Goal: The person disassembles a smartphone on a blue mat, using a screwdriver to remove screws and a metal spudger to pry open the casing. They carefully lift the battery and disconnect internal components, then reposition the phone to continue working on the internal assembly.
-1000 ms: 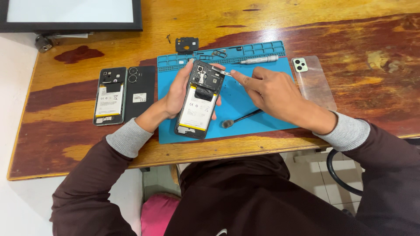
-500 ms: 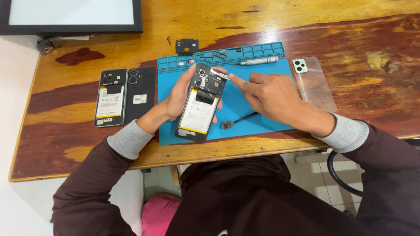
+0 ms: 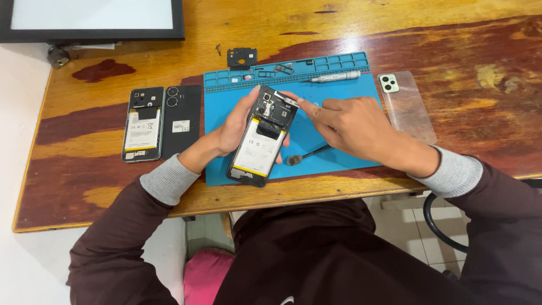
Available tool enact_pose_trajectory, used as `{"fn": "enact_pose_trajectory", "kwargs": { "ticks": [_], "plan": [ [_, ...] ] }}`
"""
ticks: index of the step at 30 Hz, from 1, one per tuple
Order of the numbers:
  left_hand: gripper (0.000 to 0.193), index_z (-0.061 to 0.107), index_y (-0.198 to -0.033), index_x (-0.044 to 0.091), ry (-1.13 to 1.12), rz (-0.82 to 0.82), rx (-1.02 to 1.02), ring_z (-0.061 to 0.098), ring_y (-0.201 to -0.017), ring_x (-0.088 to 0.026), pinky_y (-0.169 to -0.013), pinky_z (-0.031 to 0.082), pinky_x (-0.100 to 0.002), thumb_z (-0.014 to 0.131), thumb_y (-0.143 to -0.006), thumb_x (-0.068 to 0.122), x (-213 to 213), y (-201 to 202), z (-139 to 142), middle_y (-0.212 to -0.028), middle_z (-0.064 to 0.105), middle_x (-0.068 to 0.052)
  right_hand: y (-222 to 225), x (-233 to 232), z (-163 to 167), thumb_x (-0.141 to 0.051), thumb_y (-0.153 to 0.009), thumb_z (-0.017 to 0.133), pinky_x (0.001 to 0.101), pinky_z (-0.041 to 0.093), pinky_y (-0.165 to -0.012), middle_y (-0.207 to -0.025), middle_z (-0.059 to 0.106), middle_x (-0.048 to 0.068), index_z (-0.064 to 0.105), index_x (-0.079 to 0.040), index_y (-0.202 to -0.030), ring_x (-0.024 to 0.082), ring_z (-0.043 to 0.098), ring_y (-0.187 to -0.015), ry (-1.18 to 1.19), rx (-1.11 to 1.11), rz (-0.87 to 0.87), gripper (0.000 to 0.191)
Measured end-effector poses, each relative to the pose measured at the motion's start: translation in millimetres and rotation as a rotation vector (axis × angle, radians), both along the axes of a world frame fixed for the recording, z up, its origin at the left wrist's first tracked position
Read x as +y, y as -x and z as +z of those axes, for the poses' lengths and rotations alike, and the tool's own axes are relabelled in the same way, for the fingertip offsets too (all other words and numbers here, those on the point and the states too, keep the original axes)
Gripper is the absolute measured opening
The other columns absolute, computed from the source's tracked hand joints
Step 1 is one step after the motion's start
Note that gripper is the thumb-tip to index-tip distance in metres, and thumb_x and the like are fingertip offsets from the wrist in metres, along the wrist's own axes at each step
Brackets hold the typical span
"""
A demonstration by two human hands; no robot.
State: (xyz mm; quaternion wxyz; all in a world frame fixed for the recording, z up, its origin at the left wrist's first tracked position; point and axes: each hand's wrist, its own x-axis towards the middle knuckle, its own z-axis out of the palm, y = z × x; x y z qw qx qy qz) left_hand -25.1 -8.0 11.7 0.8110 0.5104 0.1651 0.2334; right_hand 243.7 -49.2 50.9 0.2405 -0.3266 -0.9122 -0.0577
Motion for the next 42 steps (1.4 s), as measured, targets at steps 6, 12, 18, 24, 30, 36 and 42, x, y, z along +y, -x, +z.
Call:
{"fn": "enact_pose_trajectory", "kwargs": {
  "ticks": [6,12,18,24,30,36,42],
  "plan": [
    [0.080,0.036,-0.158,0.012,-0.022,0.020,0.041,0.075,-0.077,-0.038,-0.066,0.063,-0.043,0.018,-0.103,0.067,-0.7,-0.4,0.4,-0.097,0.072,-0.022,1.0,2.1,-0.4,-0.007,-0.088,0.070,0.0393,0.042,-0.045,-0.065,0.057,0.006,0.068,-0.007,-0.137,0.024,0.055,-0.050,0.002,0.019,0.023,0.049],
    [0.082,0.050,-0.145,0.005,-0.060,0.027,0.073,0.076,-0.077,-0.038,-0.066,0.064,-0.044,0.017,-0.104,0.068,1.5,-0.1,-4.8,-0.097,0.072,-0.022,-0.1,0.0,1.9,-0.008,-0.088,0.071,0.0397,0.043,-0.047,-0.062,0.054,0.006,0.069,-0.008,-0.136,0.025,0.055,-0.050,-0.007,0.000,0.004,0.048],
    [0.086,0.052,-0.139,-0.001,0.016,-0.023,0.109,0.077,-0.079,-0.037,-0.067,0.066,-0.045,0.014,-0.105,0.068,1.1,-0.6,-7.5,-0.099,0.074,-0.023,1.7,-0.1,-0.5,-0.009,-0.089,0.072,0.0397,0.043,-0.048,-0.063,0.054,0.007,0.069,-0.008,-0.137,0.025,0.056,-0.053,-0.039,0.025,0.017,0.047],
    [0.081,0.037,-0.159,0.012,-0.084,-0.004,0.068,0.076,-0.078,-0.037,-0.066,0.064,-0.043,0.014,-0.104,0.066,0.0,-0.8,0.6,-0.098,0.071,-0.022,0.5,-0.5,1.5,-0.008,-0.090,0.072,0.0392,0.042,-0.046,-0.062,0.053,0.006,0.069,-0.007,-0.135,0.024,0.054,-0.050,-0.023,0.015,0.023,0.046],
    [0.081,0.035,-0.159,0.012,-0.020,-0.014,0.057,0.076,-0.079,-0.036,-0.069,0.065,-0.044,0.013,-0.103,0.066,-0.3,-1.3,1.0,-0.099,0.071,-0.022,2.3,-2.4,3.0,-0.007,-0.090,0.071,0.0389,0.041,-0.045,-0.060,0.053,0.005,0.068,-0.006,-0.136,0.023,0.052,-0.048,0.001,0.025,0.016,0.045],
    [0.081,0.033,-0.159,0.015,-0.057,-0.006,0.103,0.076,-0.078,-0.036,-0.067,0.066,-0.045,0.013,-0.100,0.067,-1.7,-1.0,1.6,-0.098,0.072,-0.022,1.8,-1.9,-0.4,-0.008,-0.092,0.070,0.0394,0.042,-0.046,-0.062,0.053,0.006,0.069,-0.008,-0.136,0.024,0.053,-0.050,-0.033,0.036,0.030,0.044],
    [0.081,0.035,-0.160,0.013,-0.037,-0.006,0.061,0.075,-0.079,-0.037,-0.068,0.064,-0.044,0.014,-0.103,0.067,-2.0,-0.2,3.0,-0.099,0.072,-0.022,0.9,-0.2,-3.3,-0.009,-0.090,0.072,0.0396,0.040,-0.043,-0.059,0.051,0.006,0.070,-0.008,-0.133,0.024,0.054,-0.048,-0.021,-0.003,-0.012,0.043]
  ]
}}
